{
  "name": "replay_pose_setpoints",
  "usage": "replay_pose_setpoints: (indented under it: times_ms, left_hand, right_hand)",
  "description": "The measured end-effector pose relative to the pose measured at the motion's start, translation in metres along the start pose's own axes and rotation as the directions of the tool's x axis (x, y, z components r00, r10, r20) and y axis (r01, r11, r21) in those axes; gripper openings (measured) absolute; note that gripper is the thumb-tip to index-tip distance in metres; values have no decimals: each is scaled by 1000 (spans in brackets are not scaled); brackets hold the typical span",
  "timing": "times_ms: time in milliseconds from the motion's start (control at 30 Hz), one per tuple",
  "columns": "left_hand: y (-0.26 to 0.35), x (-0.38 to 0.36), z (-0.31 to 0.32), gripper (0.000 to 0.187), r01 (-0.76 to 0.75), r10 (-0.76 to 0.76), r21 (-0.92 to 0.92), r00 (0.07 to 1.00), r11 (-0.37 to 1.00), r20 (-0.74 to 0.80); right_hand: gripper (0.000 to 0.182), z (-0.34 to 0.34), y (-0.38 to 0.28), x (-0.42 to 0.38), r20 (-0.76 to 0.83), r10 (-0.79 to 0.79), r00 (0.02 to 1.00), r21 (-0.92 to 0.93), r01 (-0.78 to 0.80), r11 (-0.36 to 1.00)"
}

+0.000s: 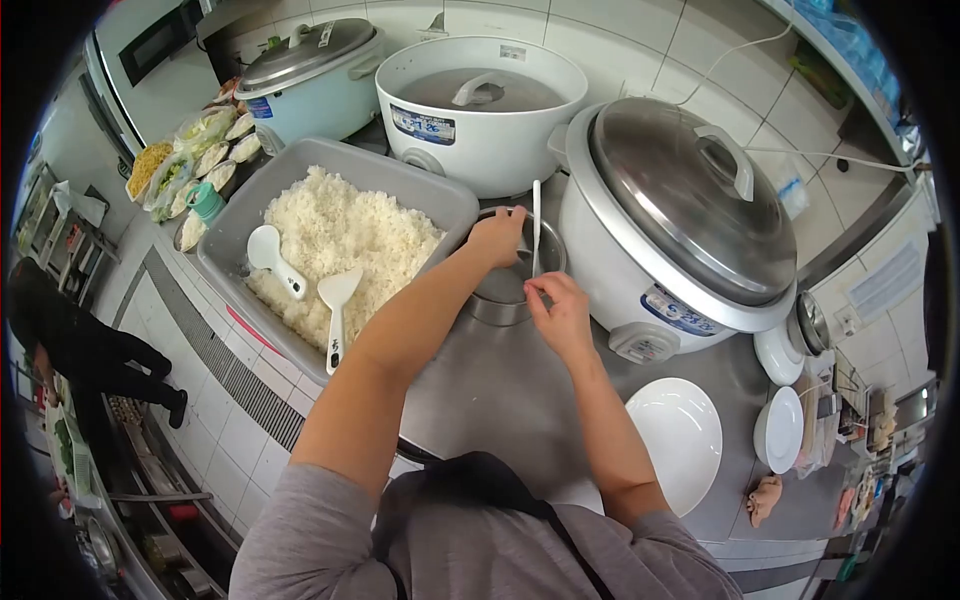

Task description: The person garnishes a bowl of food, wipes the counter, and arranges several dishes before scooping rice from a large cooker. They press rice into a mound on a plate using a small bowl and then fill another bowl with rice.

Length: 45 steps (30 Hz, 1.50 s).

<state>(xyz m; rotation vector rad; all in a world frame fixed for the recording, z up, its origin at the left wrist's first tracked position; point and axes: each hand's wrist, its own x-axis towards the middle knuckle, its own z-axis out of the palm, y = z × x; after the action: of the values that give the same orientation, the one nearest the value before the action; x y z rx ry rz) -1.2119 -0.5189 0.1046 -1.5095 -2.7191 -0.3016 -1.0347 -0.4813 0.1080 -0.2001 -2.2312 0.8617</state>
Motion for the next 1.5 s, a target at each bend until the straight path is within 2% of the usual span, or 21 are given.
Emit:
replay_pose_setpoints:
  times_ms: [100,200,467,600,667,733,800,867,900,967,1033,1067,1100,1167,1200,1267,1333,1367,1400,1433,1500]
  left_hand:
    - [1,-5,-8,62,22,-13,-79,994,997,111]
    - [2,-18,-31,58,-113,125,-121,987,986,98]
    - [-2,-51,-49,59,-327,253,-184,907,927,-337]
    - [-11,-59,-47,60,-366,168,-410,880,835,-443]
    - [-17,-59,-47,53,-227,-59,-708,933,669,-356]
    - [-26,-54,-35,51,-189,-105,-751,940,632,-326]
    - [-38,-45,-18,49,-153,-150,-791,944,592,-295]
    - [-47,-35,-3,48,-41,-129,-929,987,367,-94]
    - [-45,-34,-8,48,-42,-126,-932,988,360,-93]
    - [-43,-41,-33,60,240,45,-919,970,-312,239]
    - [-39,-51,-61,64,258,2,-892,961,-371,277]
    - [-40,-53,-68,69,275,-29,-861,948,-427,317]
    - [-47,-50,-69,69,356,153,-786,933,-505,324]
    - [-50,-48,-68,69,344,192,-787,939,-512,286]
    - [-50,-49,-66,69,332,231,-786,942,-522,244]
    - [-52,-51,-63,69,299,158,-810,954,-504,253]
    - [-55,-49,-64,69,261,84,-842,964,-473,252]
    - [-57,-48,-63,70,253,82,-831,966,-496,245]
    - [-58,-48,-64,70,244,79,-819,968,-520,239]
    - [-60,-49,-64,70,246,79,-820,967,-516,241]
    - [-66,-53,-69,71,228,169,-671,974,-706,153]
  right_hand:
    - [8,4,4,7,-12,41,999,2,-41,999]
    - [10,6,8,14,-40,78,996,-39,-80,996]
    - [26,19,8,36,62,257,965,-422,-208,882]
    - [30,32,19,37,-126,197,972,-275,-225,935]
    - [31,34,23,39,-186,182,966,-179,-215,960]
    - [30,35,19,40,-153,419,895,30,-419,907]
    - [28,41,34,41,-170,446,879,66,-442,895]
    - [26,42,38,48,-191,471,861,97,-460,882]
    - [21,40,30,52,-142,593,793,221,-558,800]
    - [18,34,17,59,-68,697,714,328,-644,692]
    - [17,31,8,70,156,762,629,538,-701,468]
    - [17,30,4,78,163,759,630,541,-701,466]
    - [17,27,-1,87,222,704,674,446,-713,542]
    - [12,23,4,100,308,590,746,216,-659,721]
    - [12,24,4,104,309,594,742,213,-663,717]
    - [13,22,4,113,209,680,703,318,-707,632]
    - [23,41,43,111,159,682,714,223,-699,679]
    - [24,55,60,109,196,516,834,-182,-486,854]
    - [26,62,56,109,308,351,884,-533,-145,834]
    - [24,72,51,103,234,367,900,-499,-213,840]
    - [25,76,43,101,166,357,919,-502,-233,833]
